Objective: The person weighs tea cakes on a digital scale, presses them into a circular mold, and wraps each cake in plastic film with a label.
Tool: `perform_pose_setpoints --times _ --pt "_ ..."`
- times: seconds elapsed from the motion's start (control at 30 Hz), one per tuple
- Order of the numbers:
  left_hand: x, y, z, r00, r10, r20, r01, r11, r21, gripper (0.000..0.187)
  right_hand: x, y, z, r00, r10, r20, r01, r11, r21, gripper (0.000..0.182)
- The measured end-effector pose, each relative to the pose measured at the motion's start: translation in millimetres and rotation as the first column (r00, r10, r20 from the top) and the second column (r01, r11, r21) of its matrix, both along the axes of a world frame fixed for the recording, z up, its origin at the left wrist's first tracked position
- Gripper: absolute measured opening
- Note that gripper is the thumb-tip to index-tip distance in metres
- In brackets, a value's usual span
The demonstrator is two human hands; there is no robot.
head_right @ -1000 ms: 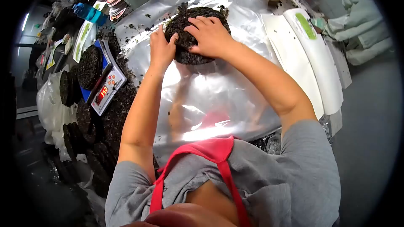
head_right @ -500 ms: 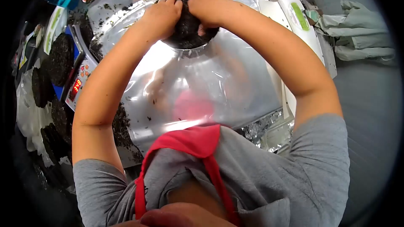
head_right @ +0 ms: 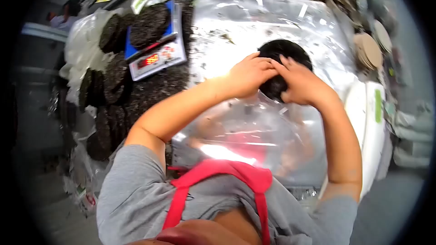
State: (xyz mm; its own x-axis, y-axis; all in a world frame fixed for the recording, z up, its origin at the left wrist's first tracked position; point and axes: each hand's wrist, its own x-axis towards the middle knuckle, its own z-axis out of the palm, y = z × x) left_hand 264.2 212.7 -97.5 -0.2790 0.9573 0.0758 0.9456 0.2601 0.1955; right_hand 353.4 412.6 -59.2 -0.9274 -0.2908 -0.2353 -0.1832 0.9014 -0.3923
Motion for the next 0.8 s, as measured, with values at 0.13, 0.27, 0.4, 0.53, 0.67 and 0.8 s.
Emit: perform_pose_setpoints --times 0.13,0.27,0.4,0.53,0.67,0.8 --pt "-39 -96 28 0.974 0.221 -0.046 -0.19 0.912 0.363 0.041 20 8 25 0.928 -0.241 -0.285 0.207 0.968 -0.145 0.061" --pt "-141 -229 46 0.659 0.622 -0.423 -0.554 0.782 0.287 0.102 -12 60 -30 0.692 -0.577 -0.434 0.428 0.812 -0.397 0.045" --pt "-177 -315 15 0.674 0.625 -0.394 -0.611 0.771 0.178 0.09 -16 -14 15 0.767 -0.164 -0.62 0.172 0.984 -0.048 0.039" --pt "-153 -301 59 0.739 0.672 -0.047 -0.591 0.681 0.433 0.056 -52 -92 49 0.915 -0.29 -0.282 0.102 0.841 -0.532 0.038" --pt "-100 -235 112 0.496 0.121 0.86 -0.862 0.189 0.471 0.04 -100 -155 29 0.891 -0.45 -0.064 0.256 0.615 -0.746 0.096" --pt "-34 -168 111 0.263 -0.181 0.948 -0.909 0.282 0.306 0.048 -61 -127 48 0.877 -0.382 0.292 0.376 0.166 -0.911 0.099"
